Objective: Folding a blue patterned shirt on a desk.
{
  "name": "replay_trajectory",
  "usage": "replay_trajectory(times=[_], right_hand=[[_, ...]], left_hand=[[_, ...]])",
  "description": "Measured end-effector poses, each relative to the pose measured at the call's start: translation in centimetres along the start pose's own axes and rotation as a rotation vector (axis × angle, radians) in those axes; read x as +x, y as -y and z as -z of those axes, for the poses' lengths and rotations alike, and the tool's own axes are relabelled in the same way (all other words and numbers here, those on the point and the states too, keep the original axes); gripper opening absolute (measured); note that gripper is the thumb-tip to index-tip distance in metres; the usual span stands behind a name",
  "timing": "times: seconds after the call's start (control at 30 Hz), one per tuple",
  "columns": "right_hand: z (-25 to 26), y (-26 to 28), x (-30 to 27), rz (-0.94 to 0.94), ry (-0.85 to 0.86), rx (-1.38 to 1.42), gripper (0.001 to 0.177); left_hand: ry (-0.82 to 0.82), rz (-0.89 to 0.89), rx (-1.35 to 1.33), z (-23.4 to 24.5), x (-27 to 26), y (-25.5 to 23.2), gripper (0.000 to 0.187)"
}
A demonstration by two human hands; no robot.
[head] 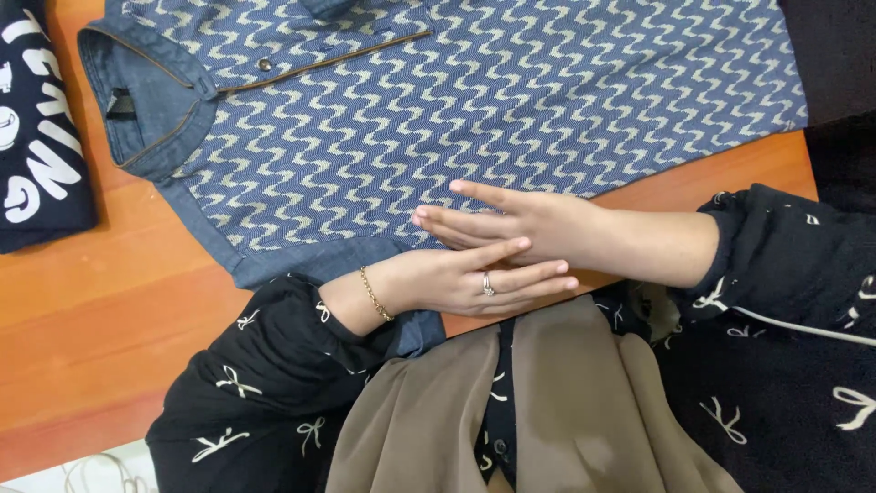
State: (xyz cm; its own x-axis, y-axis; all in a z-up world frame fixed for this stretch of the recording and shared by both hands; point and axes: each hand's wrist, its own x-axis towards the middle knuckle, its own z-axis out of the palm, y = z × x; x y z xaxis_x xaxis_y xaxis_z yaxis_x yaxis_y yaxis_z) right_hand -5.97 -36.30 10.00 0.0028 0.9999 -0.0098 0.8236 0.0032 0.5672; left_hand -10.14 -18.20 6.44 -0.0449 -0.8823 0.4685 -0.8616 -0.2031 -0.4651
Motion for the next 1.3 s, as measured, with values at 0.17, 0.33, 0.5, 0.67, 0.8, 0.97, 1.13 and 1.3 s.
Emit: replay_trajectory(times=[0.17, 0.33, 0.5, 0.67, 0.8, 0.97, 1.13, 1.3], right_hand=[[0.7, -1.6, -0.4, -0.016, 0.022, -0.099, 0.069], [0.8, -2.2, -0.9, -0.011, 0.061, -0.104, 0.069], [1.5, -4.2, -1.3, 0.074, 0.145, 0.045, 0.075], [3.3, -8.1, -3.4, -0.142, 0.127, 0.004, 0.058], [3.1, -7.4, -4.9, -0.667, 0.088, 0.957, 0.031], [2.2, -5.9, -5.0, -0.663, 0.049, 1.225, 0.029], [-0.1, -5.2, -5.6, -0.692, 0.022, 1.019, 0.032], [-3.6, -6.0, -7.5, -0.746, 0.025, 0.837, 0.058]], left_hand=[[0.004, 0.008, 0.008, 0.7, 0.2, 0.4, 0.050], [0.013, 0.002, 0.043, 1.0, 0.2, 0.6, 0.049], [0.053, 0.017, 0.043, 1.5, 0.3, 1.0, 0.047], [0.040, 0.028, 0.009, 1.4, 0.2, 1.1, 0.047], [0.035, 0.058, 0.021, 1.0, 0.3, 1.0, 0.041], [0.101, 0.064, 0.028, 1.1, 0.6, 0.8, 0.044], [0.133, 0.105, 0.014, 0.7, 0.6, 0.6, 0.047], [0.143, 0.087, -0.031, 0.8, 0.6, 0.7, 0.046]])
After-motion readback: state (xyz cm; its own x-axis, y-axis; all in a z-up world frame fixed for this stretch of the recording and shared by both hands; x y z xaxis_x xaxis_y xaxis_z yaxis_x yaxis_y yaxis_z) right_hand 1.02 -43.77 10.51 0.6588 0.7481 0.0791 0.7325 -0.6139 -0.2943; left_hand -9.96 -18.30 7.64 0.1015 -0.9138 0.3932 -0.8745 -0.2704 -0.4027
